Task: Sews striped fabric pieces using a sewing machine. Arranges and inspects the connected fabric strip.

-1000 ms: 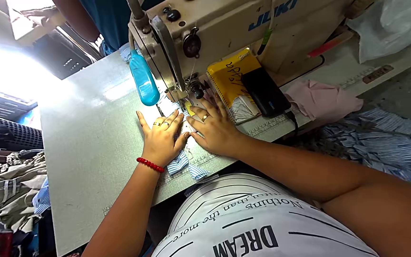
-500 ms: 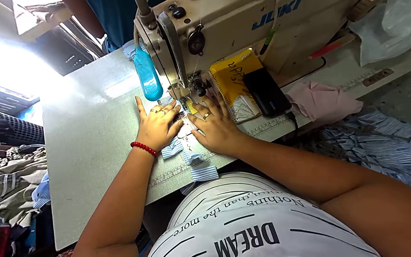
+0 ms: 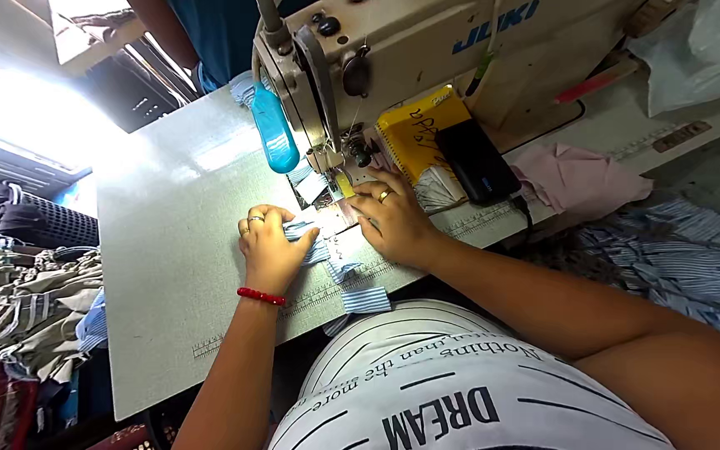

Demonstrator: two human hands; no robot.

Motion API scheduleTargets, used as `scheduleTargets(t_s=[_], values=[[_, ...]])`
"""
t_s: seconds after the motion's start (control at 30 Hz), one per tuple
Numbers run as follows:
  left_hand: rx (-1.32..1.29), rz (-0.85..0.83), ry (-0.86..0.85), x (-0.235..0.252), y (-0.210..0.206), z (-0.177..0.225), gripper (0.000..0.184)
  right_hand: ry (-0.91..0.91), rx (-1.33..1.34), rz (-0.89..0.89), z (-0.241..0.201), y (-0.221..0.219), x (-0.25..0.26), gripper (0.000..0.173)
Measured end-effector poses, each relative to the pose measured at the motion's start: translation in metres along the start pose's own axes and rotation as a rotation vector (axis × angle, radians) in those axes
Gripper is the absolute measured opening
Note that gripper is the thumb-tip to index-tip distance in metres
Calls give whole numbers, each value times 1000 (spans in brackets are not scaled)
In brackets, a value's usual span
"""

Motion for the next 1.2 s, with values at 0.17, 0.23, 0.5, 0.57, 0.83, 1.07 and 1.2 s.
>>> scheduleTargets(t_s=[0.17, 0.23, 0.5, 0.57, 0.83, 1.07, 1.2], values=[[-793, 12, 72, -8, 1, 12, 41, -6, 14, 21, 3, 1, 2, 34], [-1007, -60, 5, -10, -3, 19, 53, -23, 34, 90, 6, 2, 3, 32], [-186, 0, -540, -19, -31, 23, 37, 15, -18, 19, -1, 6, -3, 41], [-111, -7, -583, -21, -33, 22, 41, 53, -68, -57, -4, 4, -4, 41], [9, -59, -522, -16, -35, 15, 58, 20, -189, -239, -8, -3, -1, 46], [63, -98, -515, 2, -33, 10, 59, -82, -156, -291, -8, -7, 8, 50], [71, -85, -512, 3, -34, 9, 60, -75, -154, -267, -7, -9, 8, 50]])
Point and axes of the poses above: each hand's wrist, its own x-axis towards the middle knuckle, its own y-axis out of the back of the hand, z = x × y, the point moved 2 cm from there along x, towards the middle knuckle, and after that the axes turned 10 degrees about z, right-handed, at the moved point
